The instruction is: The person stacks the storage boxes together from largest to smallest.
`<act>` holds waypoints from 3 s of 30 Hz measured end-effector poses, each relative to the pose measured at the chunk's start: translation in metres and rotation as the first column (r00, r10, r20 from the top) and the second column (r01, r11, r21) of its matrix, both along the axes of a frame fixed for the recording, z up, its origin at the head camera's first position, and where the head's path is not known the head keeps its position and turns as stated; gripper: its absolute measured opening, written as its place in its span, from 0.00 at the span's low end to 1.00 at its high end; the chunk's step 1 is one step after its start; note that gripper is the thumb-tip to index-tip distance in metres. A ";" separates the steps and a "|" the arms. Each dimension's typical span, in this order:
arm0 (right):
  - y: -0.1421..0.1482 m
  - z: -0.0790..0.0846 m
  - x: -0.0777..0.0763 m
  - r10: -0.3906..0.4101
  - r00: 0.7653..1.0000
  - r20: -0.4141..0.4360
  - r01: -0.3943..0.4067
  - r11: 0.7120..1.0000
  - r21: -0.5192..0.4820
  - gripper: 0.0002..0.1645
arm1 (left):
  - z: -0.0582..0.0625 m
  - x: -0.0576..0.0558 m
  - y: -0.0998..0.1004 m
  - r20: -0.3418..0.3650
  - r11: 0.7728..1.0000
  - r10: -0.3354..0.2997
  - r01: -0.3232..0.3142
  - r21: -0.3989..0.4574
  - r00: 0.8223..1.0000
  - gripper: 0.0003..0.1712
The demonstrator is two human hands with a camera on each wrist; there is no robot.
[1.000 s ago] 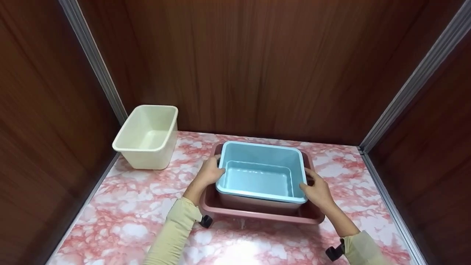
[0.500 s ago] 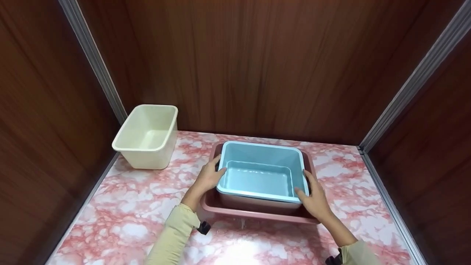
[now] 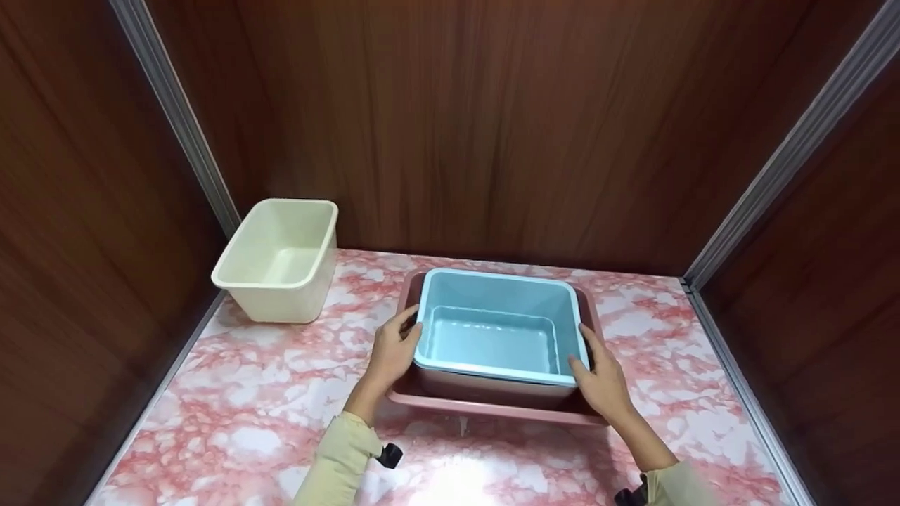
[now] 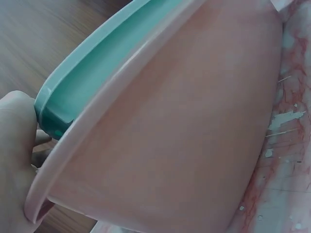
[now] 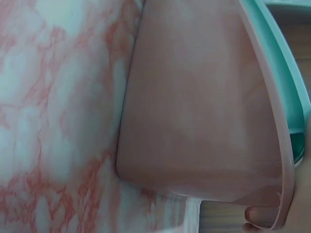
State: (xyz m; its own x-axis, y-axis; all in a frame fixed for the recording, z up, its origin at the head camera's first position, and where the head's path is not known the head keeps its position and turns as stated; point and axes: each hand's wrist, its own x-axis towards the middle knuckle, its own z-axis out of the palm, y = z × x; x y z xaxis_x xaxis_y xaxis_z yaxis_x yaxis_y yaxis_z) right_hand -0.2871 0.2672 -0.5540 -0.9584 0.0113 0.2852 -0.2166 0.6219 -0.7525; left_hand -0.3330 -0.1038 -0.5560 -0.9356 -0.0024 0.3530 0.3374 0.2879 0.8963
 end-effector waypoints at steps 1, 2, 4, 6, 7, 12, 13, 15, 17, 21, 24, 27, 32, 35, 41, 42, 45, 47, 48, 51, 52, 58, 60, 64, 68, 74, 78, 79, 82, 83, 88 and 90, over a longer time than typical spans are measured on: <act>0.000 0.000 0.000 0.001 1.000 0.001 -0.001 1.000 0.000 0.37 | -0.001 0.001 -0.001 -0.025 1.000 0.008 -0.008 0.003 1.000 0.21; 0.000 -0.001 0.000 0.000 1.000 -0.001 0.000 1.000 -0.001 0.37 | -0.002 0.002 -0.001 -0.046 1.000 0.015 -0.015 0.004 0.999 0.20; -0.001 -0.001 0.000 -0.005 1.000 -0.014 0.005 1.000 0.002 0.36 | -0.002 0.003 -0.002 -0.082 0.999 0.037 -0.036 0.013 0.996 0.17; -0.001 -0.001 -0.001 -0.013 1.000 -0.025 0.013 1.000 0.012 0.35 | 0.003 0.008 -0.003 -0.100 0.997 0.064 -0.060 0.046 0.993 0.16; -0.002 -0.001 -0.001 -0.016 0.999 -0.032 0.016 1.000 0.018 0.35 | 0.007 0.011 -0.003 -0.104 0.995 0.070 -0.062 0.077 0.992 0.15; -0.003 -0.001 0.000 -0.026 0.999 -0.028 0.027 0.999 0.042 0.34 | 0.024 0.026 -0.008 -0.085 0.968 0.089 -0.066 0.242 0.992 0.14; -0.003 -0.001 0.000 -0.028 0.999 -0.024 0.029 0.999 0.045 0.34 | 0.023 0.027 -0.010 -0.085 0.963 0.091 -0.066 0.261 0.992 0.14; -0.003 0.000 0.001 -0.034 0.999 -0.019 0.035 0.998 0.050 0.34 | 0.014 0.025 -0.015 -0.093 0.956 0.102 -0.072 0.285 0.990 0.13; -0.003 -0.001 0.001 -0.039 0.999 -0.017 0.040 0.998 0.052 0.34 | 0.002 0.021 -0.022 -0.111 0.956 0.132 -0.096 0.278 0.985 0.13; -0.003 -0.001 0.002 -0.041 0.999 -0.015 0.042 0.998 0.054 0.34 | -0.014 0.012 -0.040 -0.165 0.965 0.211 -0.178 0.192 0.963 0.12; -0.003 -0.002 0.002 -0.043 0.999 -0.011 0.044 0.997 0.063 0.33 | -0.012 0.009 -0.057 -0.211 0.959 0.283 -0.269 0.091 0.936 0.14; -0.003 -0.003 0.002 -0.050 0.999 -0.012 0.051 0.996 0.067 0.34 | -0.003 0.005 -0.078 -0.290 0.924 0.360 -0.383 -0.023 0.887 0.16; -0.003 -0.003 0.001 -0.040 0.999 -0.020 0.041 0.997 0.070 0.34 | 0.019 -0.007 -0.113 -0.436 0.813 0.422 -0.545 -0.207 0.795 0.15; -0.004 -0.002 0.000 -0.040 0.999 -0.027 0.042 0.997 0.070 0.34 | 0.030 -0.016 -0.132 -0.469 0.750 0.413 -0.584 -0.311 0.781 0.14; -0.004 -0.002 0.001 -0.037 0.998 -0.042 0.040 0.997 0.071 0.34 | 0.038 -0.040 -0.161 -0.404 0.648 0.395 -0.562 -0.514 0.825 0.16; -0.004 -0.002 0.002 -0.038 0.998 -0.042 0.041 0.997 0.072 0.34 | 0.038 -0.044 -0.165 -0.383 0.635 0.388 -0.545 -0.548 0.838 0.17; -0.005 -0.002 0.003 -0.045 0.998 -0.036 0.047 0.996 0.070 0.34 | 0.034 -0.054 -0.173 -0.308 0.605 0.365 -0.475 -0.639 0.879 0.20; -0.005 -0.002 0.003 -0.048 0.998 -0.033 0.051 0.996 0.069 0.34 | 0.031 -0.059 -0.176 -0.267 0.591 0.351 -0.433 -0.681 0.898 0.23; -0.005 -0.002 0.003 -0.050 0.998 -0.031 0.052 0.996 0.068 0.34 | 0.029 -0.061 -0.178 -0.253 0.588 0.349 -0.421 -0.691 0.903 0.24; -0.005 -0.003 0.003 -0.058 0.998 -0.027 0.060 0.996 0.072 0.34 | 0.024 -0.067 -0.181 -0.237 0.590 0.344 -0.406 -0.698 0.908 0.25; -0.005 -0.003 0.003 -0.058 0.998 -0.026 0.060 0.996 0.071 0.34 | 0.022 -0.068 -0.183 -0.239 0.592 0.344 -0.407 -0.695 0.908 0.26; -0.006 -0.001 0.000 -0.049 0.998 -0.049 0.053 0.996 0.073 0.34 | 0.014 -0.074 -0.193 -0.286 0.568 0.330 -0.432 -0.700 0.899 0.23; -0.006 -0.001 0.000 -0.044 0.997 -0.064 0.049 0.996 0.072 0.34 | 0.013 -0.075 -0.196 -0.292 0.568 0.321 -0.430 -0.702 0.901 0.22; -0.005 -0.001 0.002 -0.040 0.997 -0.073 0.044 0.997 0.064 0.34 | 0.012 -0.075 -0.197 -0.256 0.586 0.300 -0.389 -0.710 0.919 0.21; -0.005 -0.003 0.003 -0.039 0.997 -0.071 0.044 0.997 0.066 0.34 | 0.009 -0.073 -0.196 -0.245 0.588 0.294 -0.377 -0.716 0.924 0.21; -0.006 -0.003 0.002 -0.037 0.997 -0.072 0.041 0.997 0.063 0.34 | 0.008 -0.069 -0.194 -0.290 0.585 0.278 -0.401 -0.706 0.916 0.20; -0.005 -0.003 0.002 -0.045 0.997 -0.063 0.049 0.997 0.066 0.34 | 0.007 -0.065 -0.190 -0.311 0.587 0.261 -0.406 -0.700 0.914 0.22; -0.005 -0.004 0.003 -0.044 0.997 -0.060 0.048 0.997 0.067 0.33 | 0.007 -0.063 -0.189 -0.317 0.587 0.260 -0.410 -0.698 0.912 0.22; -0.005 -0.004 0.003 -0.047 0.998 -0.046 0.050 0.997 0.061 0.34 | 0.003 -0.059 -0.186 -0.335 0.584 0.258 -0.423 -0.693 0.906 0.21; -0.005 -0.004 0.003 -0.048 0.998 -0.040 0.050 0.997 0.062 0.34 | 0.002 -0.058 -0.185 -0.341 0.583 0.260 -0.428 -0.691 0.904 0.21; -0.006 -0.004 0.003 -0.052 0.998 -0.029 0.054 0.997 0.058 0.34 | 0.000 -0.052 -0.177 -0.356 0.582 0.261 -0.440 -0.684 0.897 0.21; -0.006 -0.004 0.003 -0.049 0.998 -0.030 0.051 0.997 0.060 0.34 | 0.001 -0.049 -0.172 -0.362 0.580 0.257 -0.443 -0.684 0.896 0.21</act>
